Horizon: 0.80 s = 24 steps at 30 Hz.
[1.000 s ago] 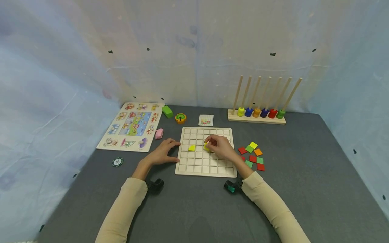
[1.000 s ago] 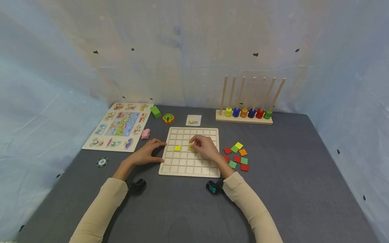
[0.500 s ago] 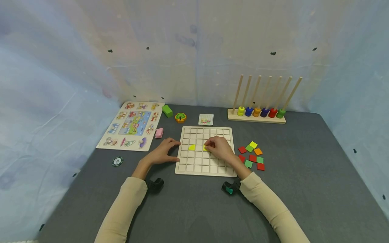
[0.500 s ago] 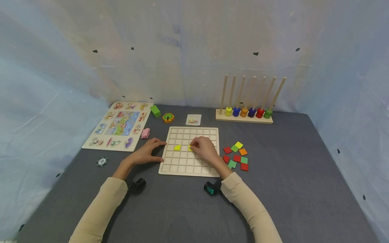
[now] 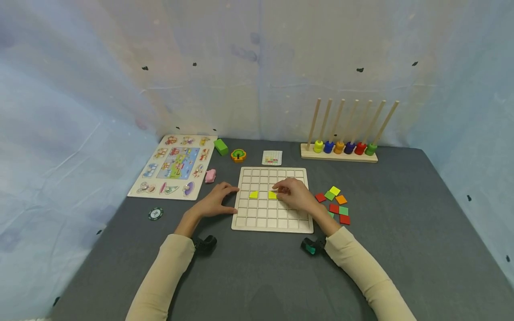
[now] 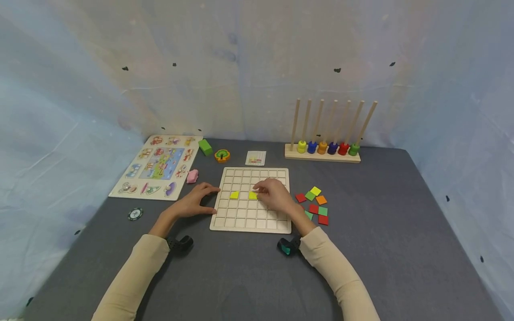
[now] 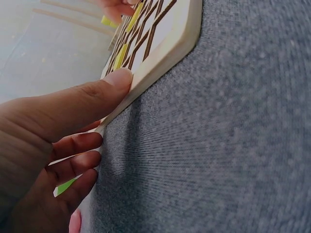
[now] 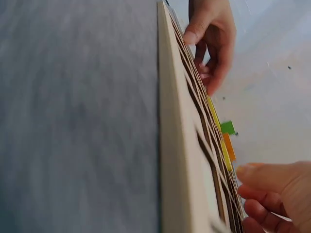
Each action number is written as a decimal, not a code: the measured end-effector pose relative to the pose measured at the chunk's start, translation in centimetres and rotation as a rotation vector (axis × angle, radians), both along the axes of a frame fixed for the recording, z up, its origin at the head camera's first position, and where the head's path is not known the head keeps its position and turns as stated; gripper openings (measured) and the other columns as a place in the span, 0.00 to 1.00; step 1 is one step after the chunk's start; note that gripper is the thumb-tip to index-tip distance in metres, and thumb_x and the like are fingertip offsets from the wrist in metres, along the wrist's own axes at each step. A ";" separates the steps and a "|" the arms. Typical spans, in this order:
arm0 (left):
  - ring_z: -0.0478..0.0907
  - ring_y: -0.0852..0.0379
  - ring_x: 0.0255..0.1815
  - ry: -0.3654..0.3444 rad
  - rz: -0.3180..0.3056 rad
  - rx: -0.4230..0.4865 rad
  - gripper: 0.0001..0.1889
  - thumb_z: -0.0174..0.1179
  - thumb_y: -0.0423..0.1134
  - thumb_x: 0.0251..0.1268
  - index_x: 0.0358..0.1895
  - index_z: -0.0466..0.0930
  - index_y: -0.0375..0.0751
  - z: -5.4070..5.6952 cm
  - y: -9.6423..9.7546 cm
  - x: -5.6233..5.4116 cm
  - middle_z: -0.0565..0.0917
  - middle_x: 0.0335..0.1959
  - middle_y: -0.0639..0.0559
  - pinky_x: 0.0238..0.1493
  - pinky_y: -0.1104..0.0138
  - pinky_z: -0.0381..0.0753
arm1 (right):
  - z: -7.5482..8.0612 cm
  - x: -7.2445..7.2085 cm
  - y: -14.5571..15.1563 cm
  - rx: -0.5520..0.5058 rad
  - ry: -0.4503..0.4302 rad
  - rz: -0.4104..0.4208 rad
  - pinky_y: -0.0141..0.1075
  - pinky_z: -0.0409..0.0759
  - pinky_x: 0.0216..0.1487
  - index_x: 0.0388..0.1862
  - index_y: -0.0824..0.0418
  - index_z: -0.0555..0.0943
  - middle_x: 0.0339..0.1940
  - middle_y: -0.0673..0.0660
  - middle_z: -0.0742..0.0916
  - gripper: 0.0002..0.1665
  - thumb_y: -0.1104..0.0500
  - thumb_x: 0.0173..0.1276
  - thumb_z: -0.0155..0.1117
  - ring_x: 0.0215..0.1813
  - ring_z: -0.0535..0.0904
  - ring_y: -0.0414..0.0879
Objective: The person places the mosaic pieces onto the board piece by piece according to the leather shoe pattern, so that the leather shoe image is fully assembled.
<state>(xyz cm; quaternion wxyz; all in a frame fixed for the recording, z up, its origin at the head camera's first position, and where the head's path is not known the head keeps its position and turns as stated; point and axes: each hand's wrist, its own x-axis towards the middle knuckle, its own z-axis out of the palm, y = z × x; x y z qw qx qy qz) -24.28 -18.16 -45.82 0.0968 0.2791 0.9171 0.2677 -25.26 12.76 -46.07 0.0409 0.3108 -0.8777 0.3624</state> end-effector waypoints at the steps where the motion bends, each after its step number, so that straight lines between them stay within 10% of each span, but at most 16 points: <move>1: 0.62 0.46 0.60 -0.001 0.000 0.002 0.37 0.68 0.48 0.53 0.66 0.66 0.40 0.0 0.0 0.0 0.66 0.56 0.42 0.62 0.50 0.61 | 0.1 0.0 0.4 -0.007 0.004 0.005 0.39 0.76 0.38 0.46 0.63 0.83 0.37 0.55 0.84 0.13 0.64 0.61 0.64 0.36 0.78 0.45; 24: 0.63 0.42 0.57 0.054 -0.050 0.050 0.38 0.65 0.56 0.54 0.64 0.67 0.35 0.1 -0.2 0.2 0.67 0.54 0.39 0.58 0.46 0.62 | 1.6 1.7 11.8 0.031 0.045 -0.181 0.51 0.76 0.42 0.42 0.62 0.85 0.41 0.58 0.82 0.10 0.61 0.62 0.66 0.43 0.78 0.55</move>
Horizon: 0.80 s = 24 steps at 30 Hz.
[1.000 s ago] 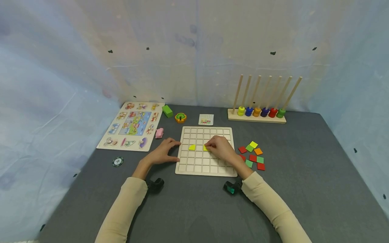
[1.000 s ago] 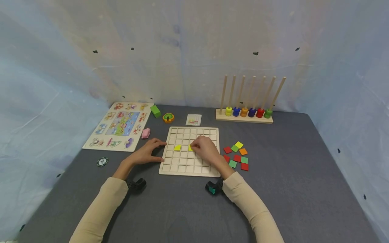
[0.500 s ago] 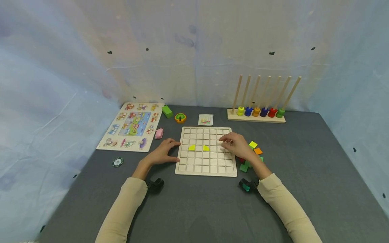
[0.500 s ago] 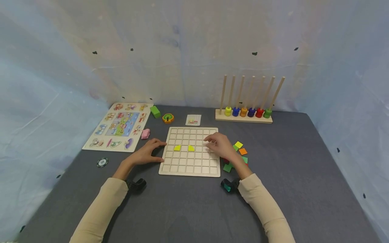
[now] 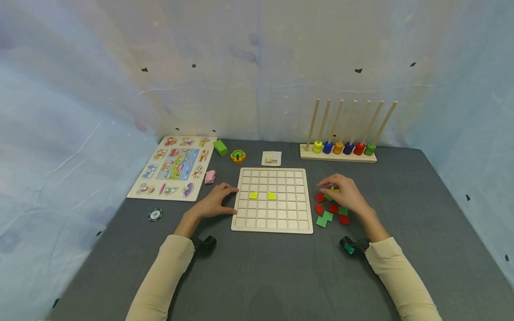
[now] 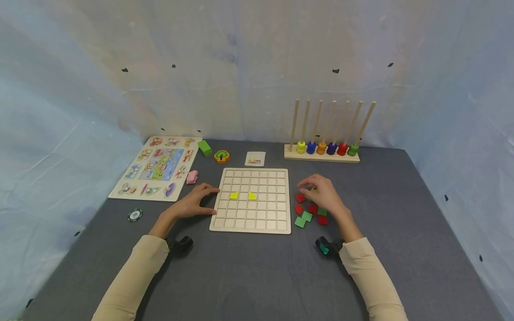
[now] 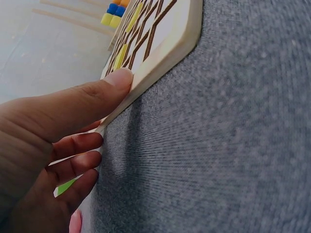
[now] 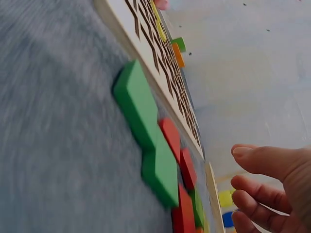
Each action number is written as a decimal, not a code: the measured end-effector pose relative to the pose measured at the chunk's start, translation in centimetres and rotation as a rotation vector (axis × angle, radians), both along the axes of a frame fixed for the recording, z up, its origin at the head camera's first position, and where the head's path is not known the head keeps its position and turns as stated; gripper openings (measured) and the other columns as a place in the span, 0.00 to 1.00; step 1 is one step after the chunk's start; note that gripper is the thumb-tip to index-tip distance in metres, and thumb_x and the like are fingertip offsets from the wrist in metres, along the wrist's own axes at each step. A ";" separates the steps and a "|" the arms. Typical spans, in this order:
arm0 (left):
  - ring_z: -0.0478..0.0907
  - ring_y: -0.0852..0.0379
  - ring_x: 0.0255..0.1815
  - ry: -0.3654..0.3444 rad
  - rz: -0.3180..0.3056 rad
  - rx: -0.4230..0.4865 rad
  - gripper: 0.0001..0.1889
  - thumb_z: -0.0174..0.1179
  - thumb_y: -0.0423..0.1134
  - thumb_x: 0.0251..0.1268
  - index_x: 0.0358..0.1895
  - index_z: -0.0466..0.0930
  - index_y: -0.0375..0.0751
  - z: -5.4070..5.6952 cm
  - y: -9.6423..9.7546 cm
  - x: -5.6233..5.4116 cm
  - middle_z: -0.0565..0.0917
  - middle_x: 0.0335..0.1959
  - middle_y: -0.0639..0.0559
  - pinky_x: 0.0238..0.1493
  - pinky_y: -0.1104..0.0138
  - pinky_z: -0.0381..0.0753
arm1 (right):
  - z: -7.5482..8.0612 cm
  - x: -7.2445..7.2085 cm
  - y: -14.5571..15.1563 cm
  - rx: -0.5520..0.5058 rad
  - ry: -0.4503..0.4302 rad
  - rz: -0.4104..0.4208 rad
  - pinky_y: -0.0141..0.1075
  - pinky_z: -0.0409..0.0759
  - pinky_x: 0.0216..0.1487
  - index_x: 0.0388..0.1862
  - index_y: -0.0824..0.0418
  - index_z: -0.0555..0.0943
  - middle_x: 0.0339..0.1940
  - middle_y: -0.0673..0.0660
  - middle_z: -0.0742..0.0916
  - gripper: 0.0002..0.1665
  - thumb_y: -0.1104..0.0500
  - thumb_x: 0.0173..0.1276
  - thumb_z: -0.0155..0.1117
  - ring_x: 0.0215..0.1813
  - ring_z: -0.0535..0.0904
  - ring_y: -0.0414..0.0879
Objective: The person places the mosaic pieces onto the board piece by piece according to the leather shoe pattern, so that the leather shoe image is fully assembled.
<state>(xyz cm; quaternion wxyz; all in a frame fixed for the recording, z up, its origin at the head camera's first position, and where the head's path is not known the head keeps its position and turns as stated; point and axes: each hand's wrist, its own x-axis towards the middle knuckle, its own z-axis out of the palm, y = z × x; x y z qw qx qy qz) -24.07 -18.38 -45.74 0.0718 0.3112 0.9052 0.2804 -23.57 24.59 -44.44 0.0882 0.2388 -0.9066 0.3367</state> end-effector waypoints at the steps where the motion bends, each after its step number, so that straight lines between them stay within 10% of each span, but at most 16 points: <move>1: 0.63 0.42 0.57 0.002 -0.001 0.005 0.39 0.65 0.57 0.54 0.64 0.67 0.35 0.0 0.0 0.0 0.67 0.54 0.39 0.58 0.46 0.62 | 0.0 0.1 0.3 0.008 0.000 -0.011 0.51 0.76 0.42 0.41 0.62 0.85 0.40 0.58 0.82 0.10 0.61 0.61 0.66 0.43 0.78 0.55; 24: 0.62 0.44 0.60 -0.051 0.023 -0.040 0.37 0.67 0.49 0.54 0.65 0.66 0.38 0.1 0.1 -0.2 0.67 0.56 0.41 0.61 0.48 0.61 | 0.4 1.3 3.7 0.230 -0.332 -0.229 0.38 0.69 0.30 0.45 0.69 0.75 0.31 0.59 0.79 0.28 0.50 0.55 0.71 0.30 0.72 0.48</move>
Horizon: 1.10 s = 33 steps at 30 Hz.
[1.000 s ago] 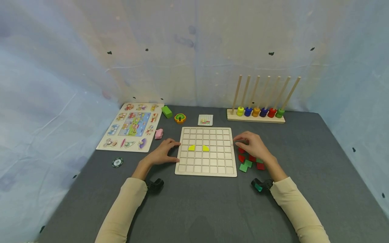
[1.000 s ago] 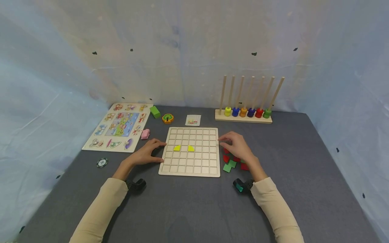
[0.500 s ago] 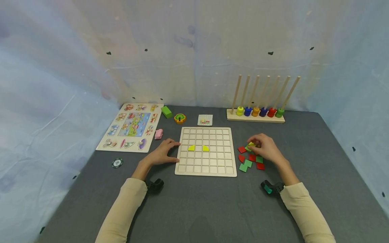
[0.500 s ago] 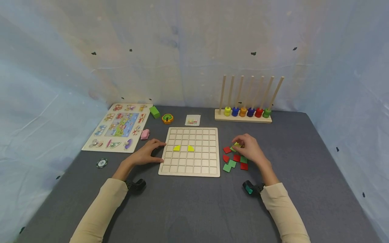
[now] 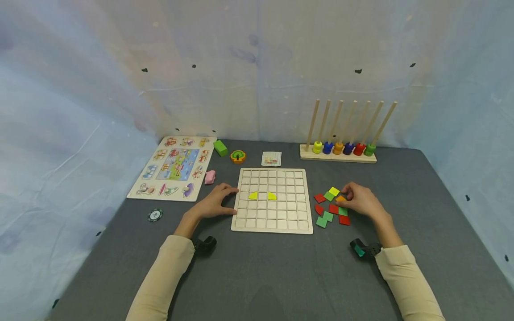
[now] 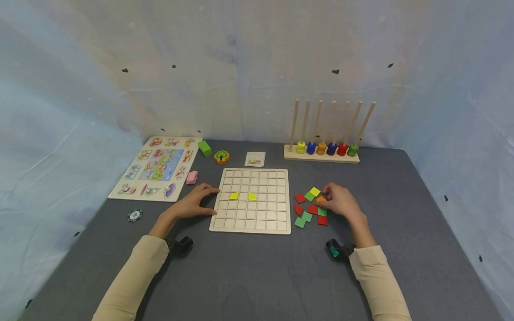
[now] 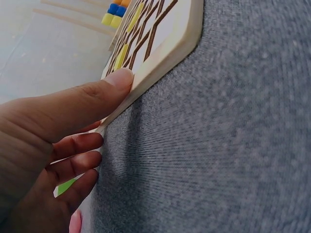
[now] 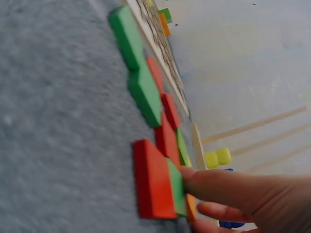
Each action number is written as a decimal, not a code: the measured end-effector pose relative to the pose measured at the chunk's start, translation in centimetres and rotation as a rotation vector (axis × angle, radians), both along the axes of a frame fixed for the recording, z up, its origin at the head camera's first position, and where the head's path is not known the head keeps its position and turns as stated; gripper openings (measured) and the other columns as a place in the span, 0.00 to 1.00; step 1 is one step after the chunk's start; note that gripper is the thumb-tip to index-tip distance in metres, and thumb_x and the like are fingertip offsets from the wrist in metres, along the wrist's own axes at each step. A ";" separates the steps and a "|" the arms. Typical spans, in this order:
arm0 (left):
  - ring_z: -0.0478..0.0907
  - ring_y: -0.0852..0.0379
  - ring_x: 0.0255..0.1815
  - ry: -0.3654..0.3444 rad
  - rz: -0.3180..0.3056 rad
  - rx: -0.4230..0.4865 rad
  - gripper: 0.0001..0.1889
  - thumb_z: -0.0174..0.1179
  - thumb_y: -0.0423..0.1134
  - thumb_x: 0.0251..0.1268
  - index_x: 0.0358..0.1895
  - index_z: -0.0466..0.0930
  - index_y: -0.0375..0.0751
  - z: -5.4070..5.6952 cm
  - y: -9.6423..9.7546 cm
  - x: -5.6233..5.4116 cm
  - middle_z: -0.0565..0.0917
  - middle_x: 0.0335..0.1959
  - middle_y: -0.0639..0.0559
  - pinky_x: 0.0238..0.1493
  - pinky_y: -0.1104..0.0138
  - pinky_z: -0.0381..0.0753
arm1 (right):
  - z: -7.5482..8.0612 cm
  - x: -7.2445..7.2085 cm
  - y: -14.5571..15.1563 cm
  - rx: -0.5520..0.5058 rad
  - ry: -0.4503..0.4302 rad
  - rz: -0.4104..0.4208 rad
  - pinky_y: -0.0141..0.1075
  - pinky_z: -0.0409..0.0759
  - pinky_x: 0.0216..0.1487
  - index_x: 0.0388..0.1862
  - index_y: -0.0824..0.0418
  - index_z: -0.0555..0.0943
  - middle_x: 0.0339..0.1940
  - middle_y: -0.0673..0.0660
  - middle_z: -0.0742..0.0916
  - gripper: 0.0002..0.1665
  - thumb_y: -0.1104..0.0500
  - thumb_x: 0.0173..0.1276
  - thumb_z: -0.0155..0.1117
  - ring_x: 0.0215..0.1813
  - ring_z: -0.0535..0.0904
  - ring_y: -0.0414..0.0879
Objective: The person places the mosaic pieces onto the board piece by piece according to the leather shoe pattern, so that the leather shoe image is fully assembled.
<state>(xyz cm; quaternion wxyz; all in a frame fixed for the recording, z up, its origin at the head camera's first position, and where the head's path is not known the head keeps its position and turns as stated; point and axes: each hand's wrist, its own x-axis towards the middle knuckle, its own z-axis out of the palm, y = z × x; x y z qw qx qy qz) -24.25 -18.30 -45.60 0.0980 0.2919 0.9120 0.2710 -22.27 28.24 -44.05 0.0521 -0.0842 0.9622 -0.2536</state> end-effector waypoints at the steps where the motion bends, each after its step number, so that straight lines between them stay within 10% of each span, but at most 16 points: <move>1: 0.62 0.44 0.60 -0.001 0.000 0.002 0.37 0.67 0.49 0.54 0.65 0.66 0.38 0.0 0.0 0.0 0.67 0.56 0.41 0.61 0.48 0.61 | 0.1 0.0 0.1 0.008 -0.022 -0.004 0.38 0.69 0.30 0.45 0.69 0.75 0.31 0.59 0.80 0.28 0.49 0.55 0.70 0.30 0.73 0.47; 13: 0.62 0.45 0.60 0.000 0.009 0.001 0.37 0.68 0.49 0.53 0.66 0.66 0.39 0.0 0.1 0.1 0.67 0.56 0.41 0.61 0.48 0.61 | 0.9 -0.5 -0.7 -0.047 0.027 0.056 0.39 0.74 0.34 0.41 0.67 0.81 0.33 0.57 0.83 0.18 0.55 0.58 0.68 0.34 0.77 0.47; 26: 0.62 0.45 0.59 -0.002 0.014 -0.003 0.37 0.68 0.48 0.53 0.65 0.66 0.38 0.0 0.1 0.0 0.66 0.56 0.41 0.61 0.49 0.61 | 0.5 -0.4 -10.5 -0.255 0.231 0.450 0.42 0.78 0.38 0.46 0.63 0.82 0.38 0.54 0.85 0.17 0.59 0.58 0.69 0.37 0.79 0.44; 33: 0.62 0.45 0.59 -0.003 0.016 0.008 0.36 0.68 0.48 0.53 0.65 0.67 0.38 0.2 0.2 0.2 0.67 0.56 0.41 0.61 0.48 0.61 | -0.6 -0.7 -15.5 -0.268 0.275 0.510 0.35 0.77 0.39 0.41 0.61 0.83 0.37 0.53 0.85 0.14 0.58 0.56 0.71 0.36 0.79 0.43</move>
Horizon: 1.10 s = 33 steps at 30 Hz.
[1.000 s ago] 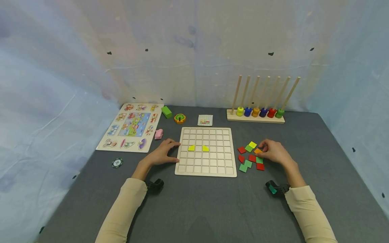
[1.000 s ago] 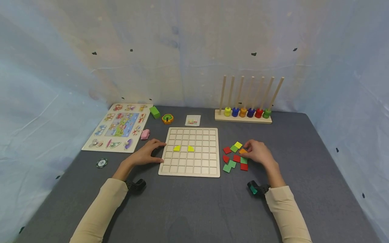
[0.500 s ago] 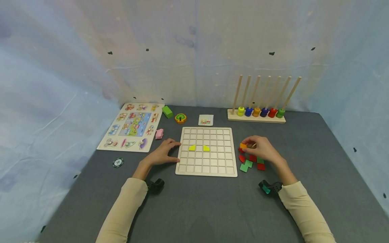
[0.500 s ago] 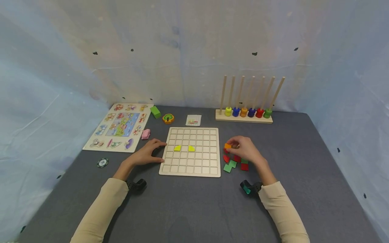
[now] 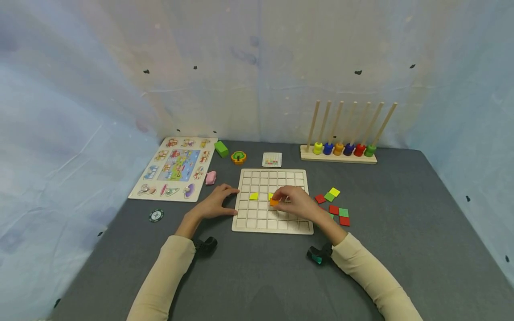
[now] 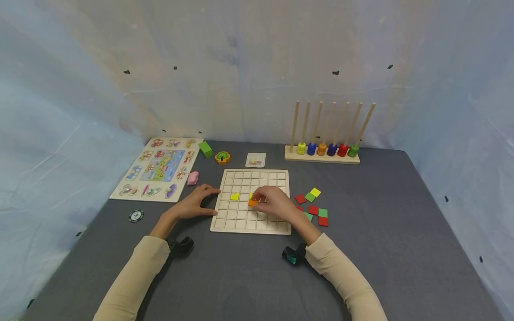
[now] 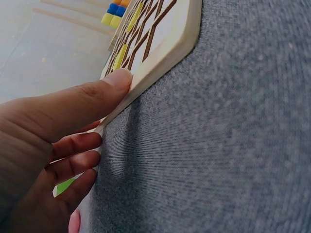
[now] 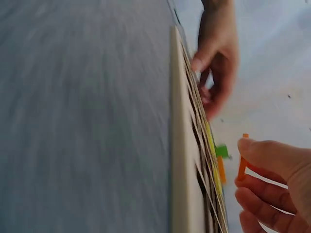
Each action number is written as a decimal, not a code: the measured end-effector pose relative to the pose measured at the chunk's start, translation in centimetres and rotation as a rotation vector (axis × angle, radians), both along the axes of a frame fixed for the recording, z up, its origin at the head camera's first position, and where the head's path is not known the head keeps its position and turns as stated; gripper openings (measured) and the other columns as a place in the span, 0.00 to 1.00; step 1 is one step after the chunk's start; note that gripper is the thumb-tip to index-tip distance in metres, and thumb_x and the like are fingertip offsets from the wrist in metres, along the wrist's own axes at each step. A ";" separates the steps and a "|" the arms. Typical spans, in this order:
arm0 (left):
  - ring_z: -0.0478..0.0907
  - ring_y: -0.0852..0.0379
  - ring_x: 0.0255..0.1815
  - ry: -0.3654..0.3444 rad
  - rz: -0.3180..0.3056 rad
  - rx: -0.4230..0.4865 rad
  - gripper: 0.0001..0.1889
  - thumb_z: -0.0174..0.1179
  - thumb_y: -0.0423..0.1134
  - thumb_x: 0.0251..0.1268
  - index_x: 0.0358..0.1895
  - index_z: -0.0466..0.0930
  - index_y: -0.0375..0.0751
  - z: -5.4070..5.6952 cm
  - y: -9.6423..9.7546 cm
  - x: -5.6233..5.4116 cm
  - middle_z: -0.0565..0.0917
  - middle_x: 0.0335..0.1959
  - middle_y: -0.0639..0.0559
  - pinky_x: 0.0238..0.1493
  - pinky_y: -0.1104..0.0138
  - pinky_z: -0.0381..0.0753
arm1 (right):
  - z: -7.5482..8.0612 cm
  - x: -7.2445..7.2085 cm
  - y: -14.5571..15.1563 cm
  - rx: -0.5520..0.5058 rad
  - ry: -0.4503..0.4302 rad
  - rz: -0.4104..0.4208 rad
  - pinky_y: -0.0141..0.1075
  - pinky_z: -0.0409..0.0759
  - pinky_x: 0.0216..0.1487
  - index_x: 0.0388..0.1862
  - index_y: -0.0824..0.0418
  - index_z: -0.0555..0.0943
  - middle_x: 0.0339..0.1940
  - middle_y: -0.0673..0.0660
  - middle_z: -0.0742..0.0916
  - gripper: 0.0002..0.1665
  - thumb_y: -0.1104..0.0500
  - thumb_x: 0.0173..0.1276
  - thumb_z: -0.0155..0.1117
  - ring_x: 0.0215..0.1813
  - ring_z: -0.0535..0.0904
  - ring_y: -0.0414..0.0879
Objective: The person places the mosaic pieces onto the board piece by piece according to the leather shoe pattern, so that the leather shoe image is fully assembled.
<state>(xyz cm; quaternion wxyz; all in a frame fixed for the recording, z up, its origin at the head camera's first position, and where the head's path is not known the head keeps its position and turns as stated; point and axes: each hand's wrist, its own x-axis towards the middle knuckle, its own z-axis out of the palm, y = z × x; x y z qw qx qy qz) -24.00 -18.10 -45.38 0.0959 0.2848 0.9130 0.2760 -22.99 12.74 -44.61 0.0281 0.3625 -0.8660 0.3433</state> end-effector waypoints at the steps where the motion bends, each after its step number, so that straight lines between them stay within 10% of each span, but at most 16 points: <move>1: 0.62 0.45 0.59 -0.001 0.000 0.002 0.36 0.68 0.48 0.53 0.65 0.67 0.38 0.0 0.0 0.0 0.67 0.56 0.41 0.61 0.49 0.61 | -0.1 0.1 -0.6 0.003 0.009 0.003 0.34 0.77 0.39 0.40 0.61 0.83 0.36 0.52 0.85 0.13 0.58 0.56 0.71 0.36 0.79 0.43; 33: 0.63 0.45 0.59 0.011 -0.011 0.012 0.35 0.68 0.49 0.54 0.64 0.67 0.37 -0.3 -0.2 -0.1 0.67 0.55 0.42 0.61 0.48 0.61 | -2.3 0.2 -6.2 0.029 0.245 -0.094 0.37 0.77 0.41 0.29 0.55 0.87 0.35 0.50 0.85 0.02 0.58 0.56 0.71 0.40 0.78 0.44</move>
